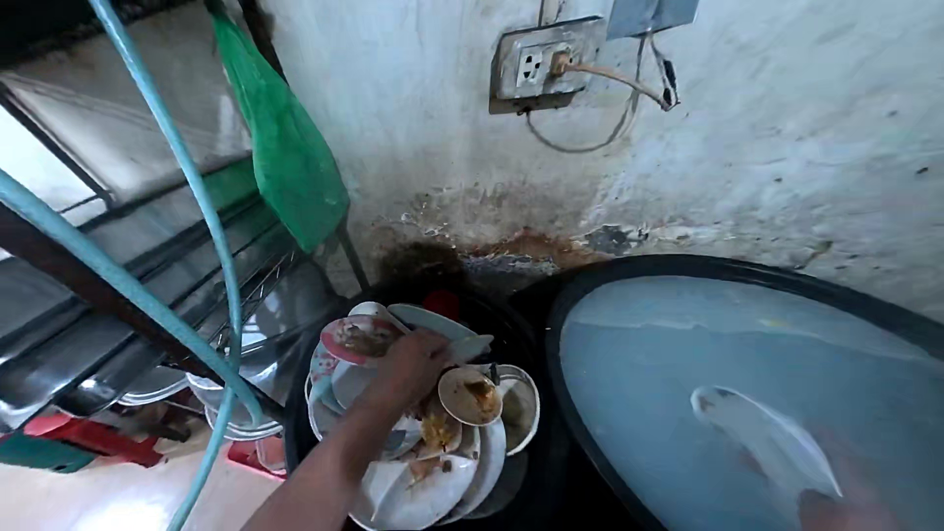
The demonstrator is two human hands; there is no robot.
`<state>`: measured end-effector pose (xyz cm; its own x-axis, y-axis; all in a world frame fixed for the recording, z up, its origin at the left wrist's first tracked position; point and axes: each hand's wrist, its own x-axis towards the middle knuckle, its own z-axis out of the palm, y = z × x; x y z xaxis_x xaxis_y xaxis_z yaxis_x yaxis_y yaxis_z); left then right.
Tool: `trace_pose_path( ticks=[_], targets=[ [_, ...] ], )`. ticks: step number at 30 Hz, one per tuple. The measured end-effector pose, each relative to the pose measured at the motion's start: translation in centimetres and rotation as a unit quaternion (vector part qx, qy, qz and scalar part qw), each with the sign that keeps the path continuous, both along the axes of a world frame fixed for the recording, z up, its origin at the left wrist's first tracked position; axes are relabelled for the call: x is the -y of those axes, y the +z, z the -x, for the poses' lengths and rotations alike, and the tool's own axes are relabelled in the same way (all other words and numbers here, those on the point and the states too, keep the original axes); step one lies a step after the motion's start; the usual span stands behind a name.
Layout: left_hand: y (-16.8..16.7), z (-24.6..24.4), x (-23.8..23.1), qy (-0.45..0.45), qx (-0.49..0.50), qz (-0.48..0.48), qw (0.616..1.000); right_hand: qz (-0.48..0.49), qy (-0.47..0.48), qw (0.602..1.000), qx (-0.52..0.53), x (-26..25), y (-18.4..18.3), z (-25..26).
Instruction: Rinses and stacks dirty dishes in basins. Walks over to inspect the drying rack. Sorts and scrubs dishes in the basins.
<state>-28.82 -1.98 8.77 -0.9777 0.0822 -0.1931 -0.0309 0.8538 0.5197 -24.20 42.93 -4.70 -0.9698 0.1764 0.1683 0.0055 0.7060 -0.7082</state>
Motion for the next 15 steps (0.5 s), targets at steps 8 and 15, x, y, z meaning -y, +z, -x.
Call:
trace_pose_path(
  ticks=[8,15],
  targets=[
    [-6.2,-8.3,6.8,-0.158,-0.140,0.200,0.957,0.471,-0.188,0.828,0.239,-0.3,-0.5,-0.5],
    [-6.5,-8.2,0.7,-0.111,-0.049,0.114,0.986,0.509,-0.156,0.811,0.244,5.5,3.8,0.3]
  ],
)
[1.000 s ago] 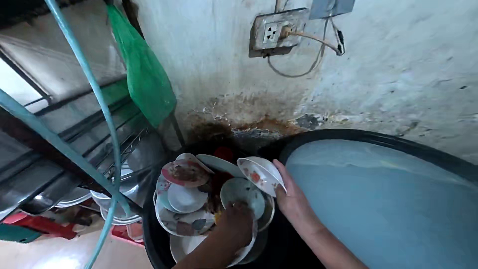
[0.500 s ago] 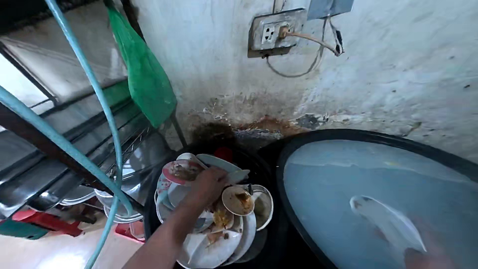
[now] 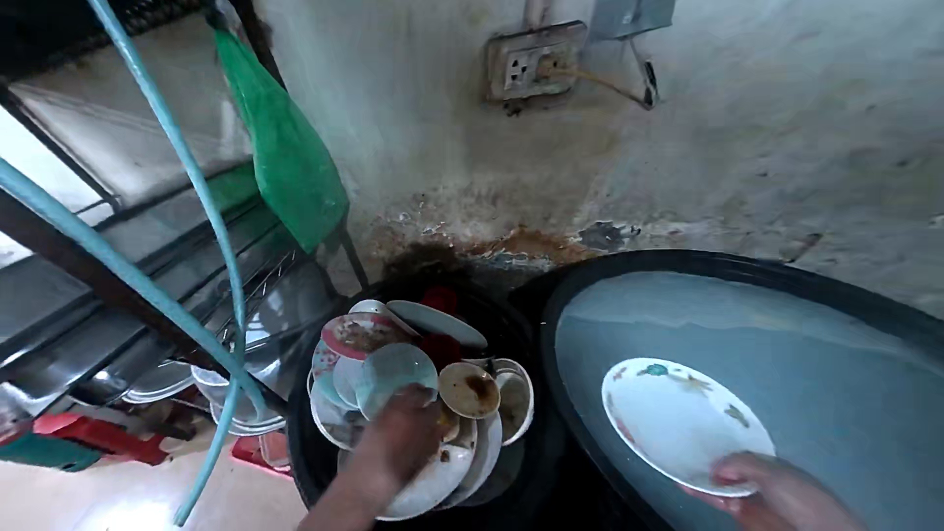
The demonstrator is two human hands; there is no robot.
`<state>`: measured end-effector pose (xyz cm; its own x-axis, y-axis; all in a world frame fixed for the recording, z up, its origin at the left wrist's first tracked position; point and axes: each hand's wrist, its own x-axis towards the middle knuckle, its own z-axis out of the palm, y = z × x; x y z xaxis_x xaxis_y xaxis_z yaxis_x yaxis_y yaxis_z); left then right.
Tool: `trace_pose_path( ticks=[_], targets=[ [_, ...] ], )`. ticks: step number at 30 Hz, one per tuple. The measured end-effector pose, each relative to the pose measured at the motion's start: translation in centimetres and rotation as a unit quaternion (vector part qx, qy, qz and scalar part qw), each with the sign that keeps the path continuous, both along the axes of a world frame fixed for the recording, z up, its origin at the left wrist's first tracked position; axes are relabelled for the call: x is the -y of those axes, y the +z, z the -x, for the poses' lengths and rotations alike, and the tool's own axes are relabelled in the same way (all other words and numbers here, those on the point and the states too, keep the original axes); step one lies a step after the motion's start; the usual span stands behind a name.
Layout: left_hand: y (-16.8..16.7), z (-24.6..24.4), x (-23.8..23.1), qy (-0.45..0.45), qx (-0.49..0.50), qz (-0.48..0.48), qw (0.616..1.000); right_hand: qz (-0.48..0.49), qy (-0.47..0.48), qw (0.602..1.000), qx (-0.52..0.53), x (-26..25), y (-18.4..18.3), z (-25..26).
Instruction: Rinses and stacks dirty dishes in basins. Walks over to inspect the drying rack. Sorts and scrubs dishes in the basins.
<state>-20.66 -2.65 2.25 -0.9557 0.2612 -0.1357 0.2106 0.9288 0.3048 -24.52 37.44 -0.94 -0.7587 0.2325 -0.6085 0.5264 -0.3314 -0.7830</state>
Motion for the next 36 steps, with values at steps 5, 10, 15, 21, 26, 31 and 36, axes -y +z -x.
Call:
trace_pose_path(
  ticks=[5,10,15,21,26,31,36],
  targets=[
    [-2.2,3.6,-11.6,0.041,0.196,-0.142,0.970,-0.005,0.031,0.999,-0.040,5.6,2.0,1.1],
    [-3.6,6.9,-14.4,0.107,0.137,-0.187,0.967,-0.180,0.103,0.969,-0.136,10.9,3.6,2.8],
    [0.0,9.2,-11.1,0.139,0.181,-0.192,0.954,-0.402,0.189,0.822,-0.356,13.9,4.5,4.4],
    [-1.1,9.7,-6.3,0.403,0.180,-0.591,0.675,-0.475,0.167,0.718,-0.481,11.7,1.9,5.0],
    [4.0,6.6,-4.8,0.262,0.167,-0.515,0.799,-0.520,0.153,0.750,-0.379,2.0,-0.8,2.2],
    [-0.2,0.9,-5.5,-0.078,-0.121,-0.069,0.987,-0.545,0.166,0.770,-0.288,-3.4,-2.0,-0.3],
    [-6.1,-0.6,-4.2,-0.159,-0.187,0.037,0.969,-0.325,0.034,0.940,-0.102,-3.7,-4.8,-0.8]
  ],
)
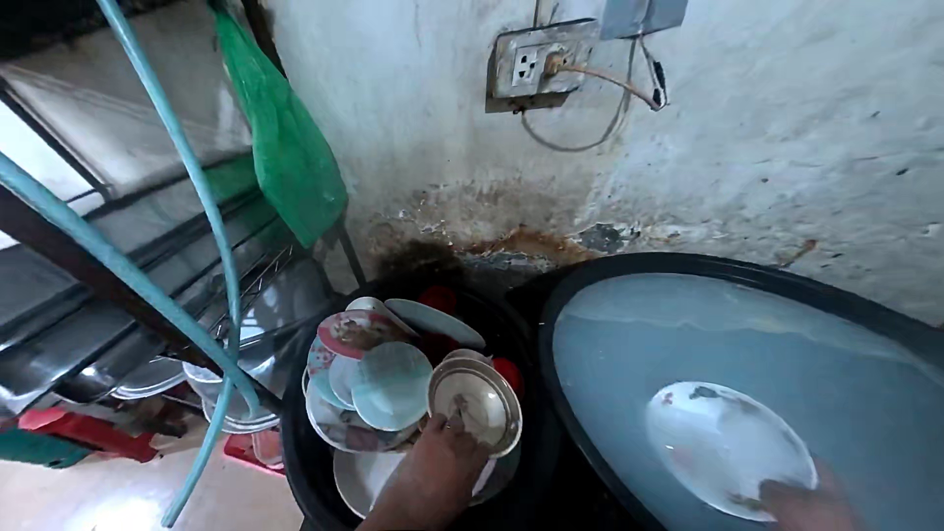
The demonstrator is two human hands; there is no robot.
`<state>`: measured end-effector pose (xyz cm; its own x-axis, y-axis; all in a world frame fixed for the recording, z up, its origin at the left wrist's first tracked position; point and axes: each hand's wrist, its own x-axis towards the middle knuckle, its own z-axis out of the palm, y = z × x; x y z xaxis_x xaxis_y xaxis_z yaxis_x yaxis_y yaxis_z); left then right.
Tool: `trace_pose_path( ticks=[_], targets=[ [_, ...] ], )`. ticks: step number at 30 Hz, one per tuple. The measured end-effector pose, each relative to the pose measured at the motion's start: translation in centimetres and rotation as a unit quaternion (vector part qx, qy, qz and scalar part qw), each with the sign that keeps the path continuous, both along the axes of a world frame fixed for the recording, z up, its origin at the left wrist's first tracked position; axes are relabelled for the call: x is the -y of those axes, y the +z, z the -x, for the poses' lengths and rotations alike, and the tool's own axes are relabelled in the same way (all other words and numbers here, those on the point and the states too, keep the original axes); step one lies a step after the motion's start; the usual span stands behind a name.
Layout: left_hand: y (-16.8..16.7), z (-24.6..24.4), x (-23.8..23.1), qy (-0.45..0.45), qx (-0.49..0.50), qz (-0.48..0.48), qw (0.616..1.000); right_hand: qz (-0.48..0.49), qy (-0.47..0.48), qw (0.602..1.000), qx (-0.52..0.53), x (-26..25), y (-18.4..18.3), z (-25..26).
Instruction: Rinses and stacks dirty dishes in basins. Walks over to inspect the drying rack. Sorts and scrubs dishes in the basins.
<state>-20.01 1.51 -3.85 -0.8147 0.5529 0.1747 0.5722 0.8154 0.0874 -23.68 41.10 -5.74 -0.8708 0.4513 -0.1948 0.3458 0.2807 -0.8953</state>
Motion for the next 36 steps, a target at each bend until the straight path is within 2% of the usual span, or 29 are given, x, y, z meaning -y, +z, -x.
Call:
trace_pose_path(
  ticks=[2,4,6,10,15,17,18,21,22,26,29,31,32,33,36],
  targets=[
    [-0.6,-0.2,-0.1,0.016,0.009,0.005,1.000,0.130,-0.062,0.985,0.094,0.4,0.3,0.5],
    [-0.6,0.1,-0.4,0.027,0.024,0.008,0.999,0.220,-0.048,0.967,0.116,1.1,1.2,0.6],
    [0.5,0.8,-1.1,0.042,0.095,0.013,0.995,0.275,-0.014,0.955,0.111,2.4,2.3,0.8],
    [4.1,3.7,-2.9,0.124,0.311,0.057,0.941,0.300,0.044,0.948,0.092,6.8,5.4,1.5],
    [5.7,6.9,-4.3,0.202,0.398,-0.013,0.895,0.256,0.077,0.962,0.055,14.4,8.1,2.4],
    [6.8,7.7,-4.5,0.241,0.438,-0.043,0.865,0.265,0.077,0.960,0.049,17.0,8.8,2.8],
    [7.2,7.9,-4.4,0.238,0.444,-0.039,0.863,0.279,0.072,0.957,0.044,17.9,8.9,3.0],
    [6.5,7.4,-3.4,0.145,0.394,0.044,0.907,0.344,0.045,0.937,0.036,18.9,8.4,3.6],
    [6.1,7.1,-2.8,0.116,0.392,0.061,0.911,0.362,0.032,0.931,0.039,18.6,8.2,3.7],
    [3.8,5.4,-0.3,0.027,0.348,0.065,0.935,0.353,0.013,0.934,0.041,15.7,7.1,3.2],
    [2.4,4.5,0.5,0.011,0.276,0.060,0.959,0.332,0.021,0.942,0.049,12.7,5.8,2.5],
    [2.6,4.7,0.2,0.039,0.256,0.003,0.966,0.319,0.004,0.947,0.047,10.8,5.1,2.2],
    [3.2,4.9,0.0,0.069,0.278,-0.066,0.956,0.312,-0.005,0.949,0.046,9.9,4.8,2.0],
    [3.9,5.0,-0.2,0.115,0.316,-0.174,0.926,0.308,-0.014,0.950,0.044,9.0,4.6,1.8],
    [6.4,5.4,0.3,0.246,0.398,-0.493,0.734,0.307,-0.036,0.950,0.035,7.0,4.4,1.3]
  ],
)
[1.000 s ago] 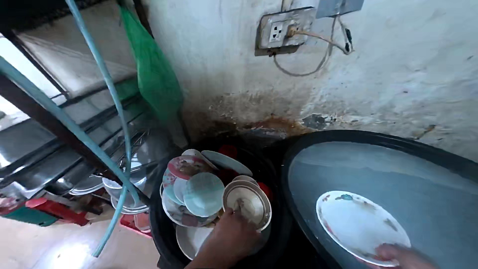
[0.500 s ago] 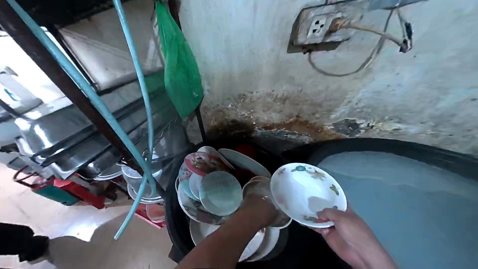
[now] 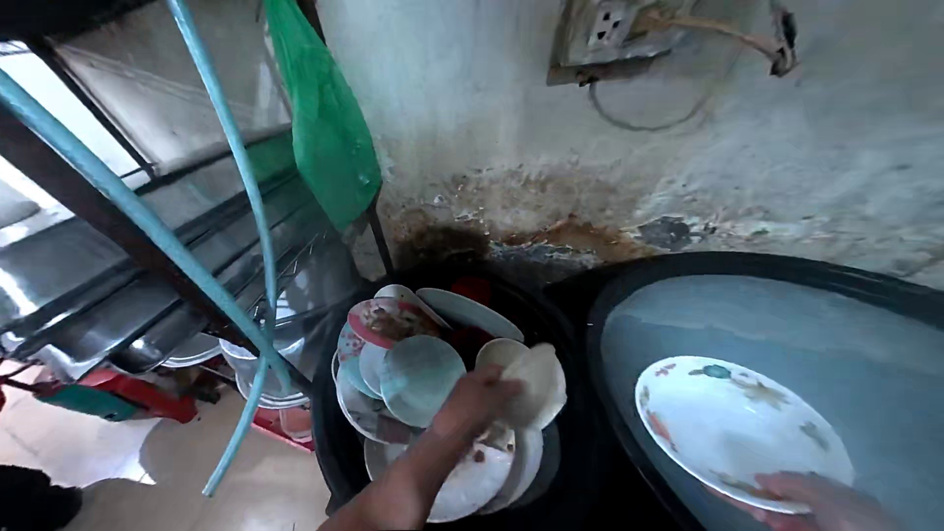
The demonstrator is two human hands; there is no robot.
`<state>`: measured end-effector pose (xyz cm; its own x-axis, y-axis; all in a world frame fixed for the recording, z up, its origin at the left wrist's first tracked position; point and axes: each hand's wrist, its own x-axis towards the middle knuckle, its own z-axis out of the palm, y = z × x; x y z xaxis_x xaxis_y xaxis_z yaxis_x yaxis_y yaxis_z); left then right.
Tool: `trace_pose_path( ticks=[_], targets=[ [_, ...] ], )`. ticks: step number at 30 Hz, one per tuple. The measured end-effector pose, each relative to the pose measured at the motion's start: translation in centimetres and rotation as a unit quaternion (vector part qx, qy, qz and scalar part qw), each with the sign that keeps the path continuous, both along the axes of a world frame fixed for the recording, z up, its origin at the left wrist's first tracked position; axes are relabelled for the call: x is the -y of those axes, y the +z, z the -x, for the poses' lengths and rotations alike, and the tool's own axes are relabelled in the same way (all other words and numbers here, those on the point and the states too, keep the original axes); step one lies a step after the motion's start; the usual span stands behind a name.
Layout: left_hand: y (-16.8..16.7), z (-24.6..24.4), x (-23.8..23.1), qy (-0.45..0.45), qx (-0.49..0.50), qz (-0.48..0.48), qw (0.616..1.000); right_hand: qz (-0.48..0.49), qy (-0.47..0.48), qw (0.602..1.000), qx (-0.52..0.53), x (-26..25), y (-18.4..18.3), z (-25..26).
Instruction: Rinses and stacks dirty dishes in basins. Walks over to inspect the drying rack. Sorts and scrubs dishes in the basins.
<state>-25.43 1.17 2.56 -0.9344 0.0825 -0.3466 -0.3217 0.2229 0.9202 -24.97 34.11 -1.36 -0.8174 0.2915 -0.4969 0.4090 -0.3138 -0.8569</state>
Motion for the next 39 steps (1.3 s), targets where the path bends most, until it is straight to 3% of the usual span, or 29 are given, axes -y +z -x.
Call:
trace_pose_path(
  ticks=[2,3,6,9,12,14,18,22,26,28,32,36,39],
  targets=[
    [1.4,-0.1,1.1,0.069,0.005,-0.087,0.994,0.008,-0.011,1.000,-0.006,-1.0,-0.4,-0.3],
    [2.3,-0.3,1.6,0.070,-0.006,-0.069,0.995,0.011,-0.016,1.000,-0.008,-1.4,-0.6,-0.5],
    [4.8,-2.3,2.7,-0.018,-0.056,0.135,0.989,0.017,-0.022,1.000,0.001,-2.0,-0.9,-0.9],
    [2.5,-5.5,4.4,-0.067,-0.222,0.371,0.899,0.025,-0.025,0.999,0.007,-2.5,-1.3,-1.2],
    [-2.2,-7.1,7.7,-0.057,-0.375,0.511,0.771,0.021,-0.022,0.999,0.013,-3.1,-1.5,-1.7],
    [-4.5,-7.4,9.5,-0.060,-0.392,0.552,0.733,0.014,-0.025,0.999,0.025,-3.3,-1.5,-1.7],
    [-4.4,-7.2,8.5,-0.075,-0.299,0.571,0.761,0.032,-0.034,0.999,0.018,-3.8,-1.7,-1.8],
    [-2.5,-5.0,2.6,-0.113,-0.348,0.483,0.796,0.042,-0.036,0.998,0.017,-3.6,-1.3,-1.9],
    [-3.3,0.4,-5.2,-0.244,-0.153,0.458,0.841,0.035,-0.019,0.999,0.024,-2.9,-0.5,-1.5],
    [-4.9,3.6,-7.4,-0.233,-0.044,0.494,0.836,0.047,-0.011,0.999,0.019,-2.0,0.1,-1.3],
    [-6.3,6.4,-9.3,-0.202,0.033,0.536,0.819,0.063,0.003,0.998,0.014,0.8,1.6,-0.5],
    [-3.9,4.4,-10.2,-0.204,0.046,0.484,0.850,0.026,0.043,0.999,-0.009,4.6,2.8,1.1],
    [-2.0,2.9,-10.4,-0.184,0.031,0.457,0.870,-0.077,0.112,0.985,-0.109,7.2,3.2,2.4]
  ],
)
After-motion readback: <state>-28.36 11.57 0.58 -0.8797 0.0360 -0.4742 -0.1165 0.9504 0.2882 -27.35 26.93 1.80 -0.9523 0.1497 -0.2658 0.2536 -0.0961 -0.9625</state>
